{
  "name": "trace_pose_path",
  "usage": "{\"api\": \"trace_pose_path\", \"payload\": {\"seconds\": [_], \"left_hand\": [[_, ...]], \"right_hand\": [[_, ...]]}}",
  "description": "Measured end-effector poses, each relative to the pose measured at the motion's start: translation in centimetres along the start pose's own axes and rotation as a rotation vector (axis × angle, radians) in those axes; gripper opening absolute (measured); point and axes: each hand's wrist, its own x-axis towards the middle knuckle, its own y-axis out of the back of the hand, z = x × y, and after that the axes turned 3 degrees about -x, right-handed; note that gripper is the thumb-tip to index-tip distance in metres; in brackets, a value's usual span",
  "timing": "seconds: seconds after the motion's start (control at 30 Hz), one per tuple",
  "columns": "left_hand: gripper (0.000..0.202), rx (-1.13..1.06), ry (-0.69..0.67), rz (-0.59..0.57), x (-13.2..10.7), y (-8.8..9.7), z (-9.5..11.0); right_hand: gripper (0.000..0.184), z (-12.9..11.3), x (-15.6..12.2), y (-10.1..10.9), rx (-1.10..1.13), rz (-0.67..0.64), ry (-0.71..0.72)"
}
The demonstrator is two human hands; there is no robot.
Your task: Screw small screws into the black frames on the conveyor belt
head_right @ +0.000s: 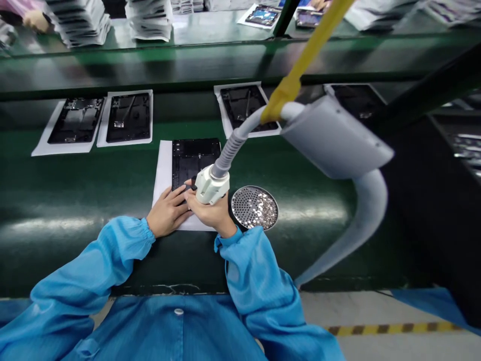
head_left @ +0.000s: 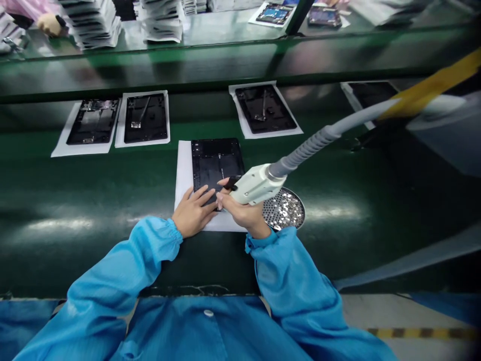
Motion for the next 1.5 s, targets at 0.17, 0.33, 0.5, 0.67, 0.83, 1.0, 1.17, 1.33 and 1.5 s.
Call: {"api": "trace_pose_path", "payload": {"seconds": [0.17,0.33,0.5,0.67,0.83,1.0,1.17,1.33,1.5], "left_hand": [[0.036,0.01,-0.014,0.018,0.1,-0.2,-0.1],[0.037,0.056,-0.015,0.042,-0.3,-0.1,0.1],[0.035,0.074,-0.058,0.038,-2.9,0.7,0.7],[0.038,0.004,0.231,0.23,-4.4,3.2,-0.4],[0.046,-0.009,0.92,0.079,-2.6,5.3,-1.6],[0.036,-0.275,0.832,-0.14,-1.7,4.5,-2.3],[0.028,-0.539,0.923,-0.048,-2.5,4.7,-4.3],[0.041,-0.399,0.972,-0.014,-2.0,5.4,-4.2],[0.033,-0.444,0.882,-0.075,-1.3,3.9,-3.5]], "right_hand": [[0.019,-0.1,0.0,-0.3,-0.007,-0.006,-0.004],[0.025,-0.7,0.2,0.5,0.066,0.045,0.016],[0.022,-1.5,0.3,3.0,0.086,0.185,0.079],[0.023,-1.9,0.2,4.5,0.027,0.29,0.045],[0.022,-1.7,-0.1,4.8,0.027,0.302,0.027],[0.019,-0.9,-0.7,5.5,0.003,0.295,0.032],[0.017,-0.6,-0.9,5.7,-0.01,0.301,0.012],[0.023,-1.1,-1.0,5.3,-0.024,0.303,-0.01],[0.022,-1.7,-1.4,5.6,-0.03,0.286,-0.018]]}}
